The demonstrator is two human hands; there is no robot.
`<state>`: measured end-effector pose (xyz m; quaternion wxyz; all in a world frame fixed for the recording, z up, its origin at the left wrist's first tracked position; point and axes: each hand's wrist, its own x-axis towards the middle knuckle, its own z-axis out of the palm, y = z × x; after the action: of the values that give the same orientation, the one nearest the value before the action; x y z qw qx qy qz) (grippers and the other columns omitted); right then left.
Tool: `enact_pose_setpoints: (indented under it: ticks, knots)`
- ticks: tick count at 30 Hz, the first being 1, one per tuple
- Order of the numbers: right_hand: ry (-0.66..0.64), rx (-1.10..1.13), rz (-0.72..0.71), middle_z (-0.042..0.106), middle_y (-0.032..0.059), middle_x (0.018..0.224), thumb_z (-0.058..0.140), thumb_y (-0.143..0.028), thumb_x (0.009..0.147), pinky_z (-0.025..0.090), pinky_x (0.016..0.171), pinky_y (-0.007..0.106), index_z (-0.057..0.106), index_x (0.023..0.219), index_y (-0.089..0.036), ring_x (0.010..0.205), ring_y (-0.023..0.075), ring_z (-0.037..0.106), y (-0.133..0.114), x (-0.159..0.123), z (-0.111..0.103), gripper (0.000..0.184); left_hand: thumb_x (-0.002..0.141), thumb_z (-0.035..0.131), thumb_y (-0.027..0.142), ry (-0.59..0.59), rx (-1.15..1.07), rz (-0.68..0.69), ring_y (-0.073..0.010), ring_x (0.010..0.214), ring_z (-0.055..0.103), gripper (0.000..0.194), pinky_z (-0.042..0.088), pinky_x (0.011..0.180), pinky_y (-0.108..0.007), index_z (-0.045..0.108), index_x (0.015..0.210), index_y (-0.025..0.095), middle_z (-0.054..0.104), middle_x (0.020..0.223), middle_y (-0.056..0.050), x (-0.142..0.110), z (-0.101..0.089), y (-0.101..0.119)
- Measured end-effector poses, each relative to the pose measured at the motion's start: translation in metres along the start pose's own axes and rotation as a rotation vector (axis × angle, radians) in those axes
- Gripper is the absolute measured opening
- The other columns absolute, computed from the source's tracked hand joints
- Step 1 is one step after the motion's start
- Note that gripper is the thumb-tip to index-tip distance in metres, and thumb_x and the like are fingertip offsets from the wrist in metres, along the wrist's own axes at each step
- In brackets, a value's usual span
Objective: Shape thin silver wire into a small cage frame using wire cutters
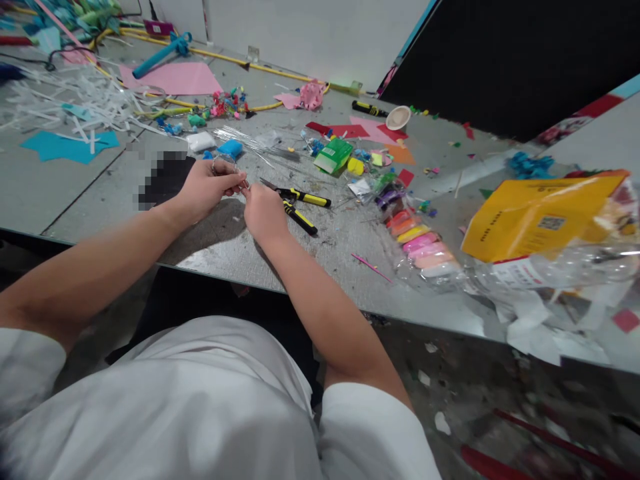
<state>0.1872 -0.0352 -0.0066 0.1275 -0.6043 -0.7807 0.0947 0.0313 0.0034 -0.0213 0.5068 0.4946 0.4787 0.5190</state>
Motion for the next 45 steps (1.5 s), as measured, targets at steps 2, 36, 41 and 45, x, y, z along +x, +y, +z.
enact_pose_setpoints:
  ticks: [2, 36, 41, 45]
  knots:
    - [-0.004, -0.001, 0.007, 0.088, 0.0288, 0.137, 0.039, -0.017, 0.135, 0.048, 0.103, 0.04, 0.086, 0.141, -0.008, 0.118, 0.0338, 0.074, 0.0, 0.0, 0.0, 0.048, 0.105, 0.088, 0.007, -0.002, 0.007, 0.007, -0.0137, 0.07, 0.061, 0.036, 0.052, 0.074, -0.031, 0.075, 0.075, 0.019, 0.075, 0.072, -0.004, 0.001, -0.001, -0.001]
    - [0.087, 0.177, -0.104, 0.081, 0.0122, 0.099, 0.06, -0.025, 0.127, 0.042, 0.088, 0.039, 0.044, 0.09, -0.031, 0.094, 0.0284, 0.068, 0.026, 0.01, 0.01, 0.041, 0.113, 0.086, 0.002, 0.015, -0.156, -0.16, -0.0067, 0.07, 0.06, 0.038, 0.042, 0.064, -0.017, 0.078, 0.078, 0.014, 0.079, 0.078, -0.004, -0.006, -0.003, 0.016]
    - [0.193, 0.37, -0.145, 0.076, 0.0049, 0.087, 0.07, -0.053, 0.129, 0.051, 0.093, 0.039, 0.042, 0.086, -0.033, 0.092, 0.0262, 0.067, 0.037, 0.011, 0.019, 0.056, 0.112, 0.088, 0.002, 0.028, -0.187, -0.168, -0.006, 0.067, 0.06, 0.037, 0.044, 0.064, -0.019, 0.077, 0.079, 0.014, 0.08, 0.08, -0.005, -0.008, -0.002, 0.019]
    - [0.295, 0.745, -0.035, 0.075, -0.0022, 0.078, 0.084, -0.082, 0.117, 0.061, 0.079, 0.037, 0.063, 0.087, -0.033, 0.074, 0.0207, 0.068, 0.044, 0.019, 0.03, 0.062, 0.108, 0.096, 0.004, 0.025, -0.245, -0.185, -0.0066, 0.065, 0.056, 0.038, 0.04, 0.061, -0.02, 0.073, 0.08, 0.017, 0.078, 0.08, -0.004, -0.012, 0.0, 0.025]
